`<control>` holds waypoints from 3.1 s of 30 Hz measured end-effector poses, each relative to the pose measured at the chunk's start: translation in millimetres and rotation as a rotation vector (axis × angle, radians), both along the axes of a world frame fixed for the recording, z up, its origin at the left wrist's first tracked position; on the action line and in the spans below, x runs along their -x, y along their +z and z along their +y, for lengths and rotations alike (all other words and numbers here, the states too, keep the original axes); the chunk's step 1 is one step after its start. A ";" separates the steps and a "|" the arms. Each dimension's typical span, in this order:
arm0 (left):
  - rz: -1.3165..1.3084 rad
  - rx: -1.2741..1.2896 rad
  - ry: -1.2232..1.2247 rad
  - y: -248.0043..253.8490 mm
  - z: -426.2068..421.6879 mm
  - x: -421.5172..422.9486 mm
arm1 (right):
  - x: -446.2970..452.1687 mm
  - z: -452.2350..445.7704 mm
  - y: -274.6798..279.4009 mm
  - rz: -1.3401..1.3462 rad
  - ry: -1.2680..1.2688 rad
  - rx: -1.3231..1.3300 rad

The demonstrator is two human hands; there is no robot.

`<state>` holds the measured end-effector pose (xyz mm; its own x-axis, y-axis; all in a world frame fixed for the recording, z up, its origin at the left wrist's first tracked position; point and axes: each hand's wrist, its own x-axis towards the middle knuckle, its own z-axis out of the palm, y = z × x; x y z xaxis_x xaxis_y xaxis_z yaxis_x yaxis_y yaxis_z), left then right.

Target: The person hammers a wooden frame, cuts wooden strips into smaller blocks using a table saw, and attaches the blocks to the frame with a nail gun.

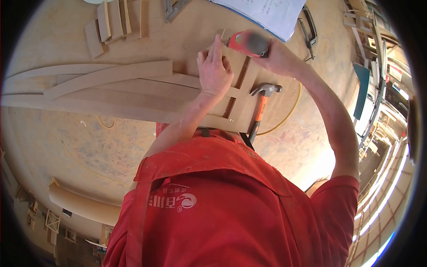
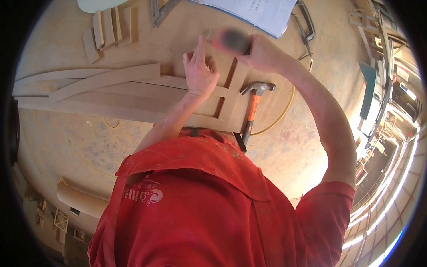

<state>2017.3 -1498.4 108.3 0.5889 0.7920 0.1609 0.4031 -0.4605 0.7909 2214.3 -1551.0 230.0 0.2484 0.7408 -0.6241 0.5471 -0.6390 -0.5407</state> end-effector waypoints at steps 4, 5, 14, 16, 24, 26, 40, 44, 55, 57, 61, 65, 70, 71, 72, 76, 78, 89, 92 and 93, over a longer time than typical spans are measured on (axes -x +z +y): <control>0.011 -0.007 0.005 2.1 0.8 0.4 | 0.0 -0.5 -1.6 -0.013 0.034 -0.040; 0.015 -0.009 0.007 2.4 0.6 0.6 | -0.2 -0.9 -2.4 -0.013 0.036 -0.038; -0.015 -0.018 0.008 -1.5 -0.6 0.1 | -1.3 -5.5 -8.5 -0.033 0.030 -0.071; -0.004 -0.009 0.001 -0.7 -1.7 0.1 | -1.0 -3.5 -6.2 -0.024 0.030 -0.054; -0.006 -0.007 -0.013 -2.0 -2.2 -0.3 | 7.6 6.8 11.4 -0.030 -0.005 0.040; -0.015 -0.010 -0.014 -2.1 -1.9 -0.5 | 9.5 8.2 13.5 -0.033 -0.021 0.064; 0.014 0.168 -0.057 9.5 16.5 12.8 | 43.1 -18.0 53.7 -0.073 -0.156 0.091; 0.142 0.173 -0.253 18.3 44.5 63.4 | 71.4 -73.9 63.5 0.042 -0.328 0.235; 0.354 0.284 -0.484 33.5 62.0 75.4 | 121.8 -94.8 61.9 0.224 -0.368 0.280; 0.391 0.198 -0.497 37.4 62.7 71.9 | 123.5 -98.6 54.6 0.207 -0.304 0.238; 0.466 0.300 -0.467 43.2 70.5 64.0 | 138.9 -110.0 46.5 0.205 -0.299 0.290; 0.540 0.341 -0.476 45.5 74.7 57.1 | 161.5 -120.2 38.7 0.171 -0.198 0.160; 0.473 0.179 -0.527 48.7 74.3 39.6 | 180.7 -117.5 28.1 0.081 -0.136 0.129; 0.358 -0.073 -0.528 49.0 72.0 32.7 | 184.4 -119.1 25.7 0.066 -0.137 0.089; 0.355 -0.074 -0.536 47.6 71.9 21.4 | 185.4 -121.0 19.6 0.064 -0.145 0.090; -0.025 -0.181 -0.654 24.1 74.6 -34.1 | 193.4 -123.7 6.5 0.226 -0.133 0.050; -0.098 -0.140 -0.685 5.2 75.0 -49.5 | 196.8 -124.5 1.4 0.333 -0.211 0.079; 0.027 -0.492 -0.757 -25.5 69.2 -49.2 | 220.0 -124.0 -9.0 -0.094 0.045 0.077; 0.003 -0.462 -0.770 -28.7 74.6 -53.4 | 228.1 -124.4 -21.0 -0.087 -0.045 0.065; -0.005 -0.471 -0.768 -26.9 77.2 -57.9 | 225.5 -124.2 -22.8 -0.097 -0.045 0.060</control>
